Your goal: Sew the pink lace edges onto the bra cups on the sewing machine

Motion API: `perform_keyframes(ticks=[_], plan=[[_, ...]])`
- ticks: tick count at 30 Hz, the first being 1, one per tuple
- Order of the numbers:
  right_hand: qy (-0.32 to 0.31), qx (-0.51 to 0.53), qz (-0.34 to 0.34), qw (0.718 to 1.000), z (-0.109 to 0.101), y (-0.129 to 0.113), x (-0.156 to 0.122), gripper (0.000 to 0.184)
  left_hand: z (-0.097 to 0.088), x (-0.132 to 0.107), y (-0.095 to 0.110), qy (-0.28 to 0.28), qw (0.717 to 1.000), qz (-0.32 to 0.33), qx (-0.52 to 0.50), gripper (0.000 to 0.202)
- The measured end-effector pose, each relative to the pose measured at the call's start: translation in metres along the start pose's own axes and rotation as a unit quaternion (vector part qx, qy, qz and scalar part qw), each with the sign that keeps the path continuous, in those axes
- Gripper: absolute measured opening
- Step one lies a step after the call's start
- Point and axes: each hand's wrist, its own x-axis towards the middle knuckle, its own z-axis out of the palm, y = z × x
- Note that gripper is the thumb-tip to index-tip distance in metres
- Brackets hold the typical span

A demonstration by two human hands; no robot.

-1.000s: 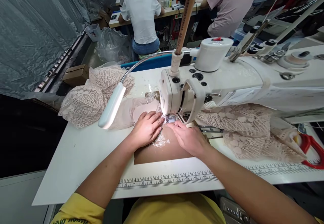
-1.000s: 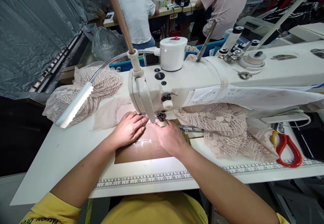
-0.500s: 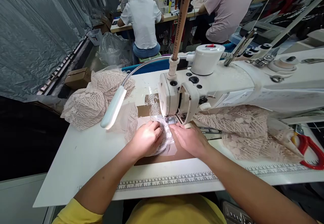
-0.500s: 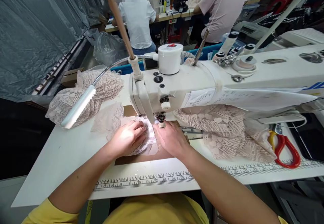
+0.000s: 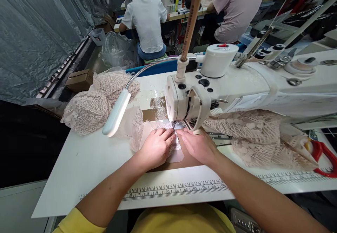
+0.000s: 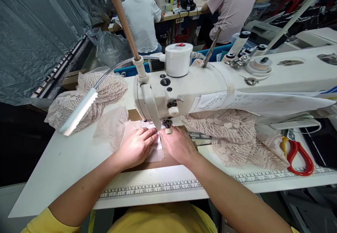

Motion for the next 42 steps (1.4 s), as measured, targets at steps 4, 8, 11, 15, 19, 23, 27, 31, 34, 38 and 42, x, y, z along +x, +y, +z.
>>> perform_keyframes(ticks=[4,8,11,15,19,23,27,31,34,38,42], plan=[[0.013,0.012,-0.007,1.000,-0.002,-0.001,0.000,0.033,0.002,0.002,-0.006,0.000,1.000,-0.004,0.007,0.042],[0.028,0.042,-0.041,0.998,-0.004,0.000,-0.004,0.032,0.004,0.004,-0.012,0.010,1.000,0.010,0.012,0.041],[0.016,0.080,-0.081,0.993,-0.004,0.002,-0.009,0.028,0.004,0.002,-0.012,0.015,0.999,0.027,0.012,0.038],[-0.008,0.096,-0.086,0.992,-0.003,0.002,-0.012,0.027,0.004,-0.001,-0.011,0.023,0.999,0.037,0.001,0.036],[-0.007,0.087,-0.080,0.993,-0.002,0.000,-0.012,0.027,0.003,0.000,-0.012,0.023,0.999,0.022,-0.014,0.038],[-0.010,0.067,-0.079,0.995,-0.002,-0.002,-0.010,0.028,0.001,0.002,-0.017,0.012,1.000,0.016,-0.022,0.042],[-0.018,0.024,-0.060,0.998,-0.001,-0.006,-0.006,0.032,0.001,0.004,-0.022,0.008,1.000,0.007,-0.008,0.042],[-0.037,-0.014,-0.035,0.999,-0.001,-0.012,0.000,0.034,0.004,0.006,-0.027,0.022,1.000,-0.015,0.006,0.039],[-0.060,-0.022,-0.014,0.998,0.000,-0.015,0.004,0.037,0.007,0.008,-0.032,0.038,0.999,-0.032,0.004,0.040],[-0.071,-0.029,-0.006,0.997,0.001,-0.016,0.006,0.040,0.012,0.008,-0.038,0.056,0.997,-0.058,-0.010,0.042],[-0.067,-0.017,-0.014,0.997,0.001,-0.015,0.005,0.039,0.015,0.007,-0.041,0.084,0.993,-0.077,-0.042,0.043]])
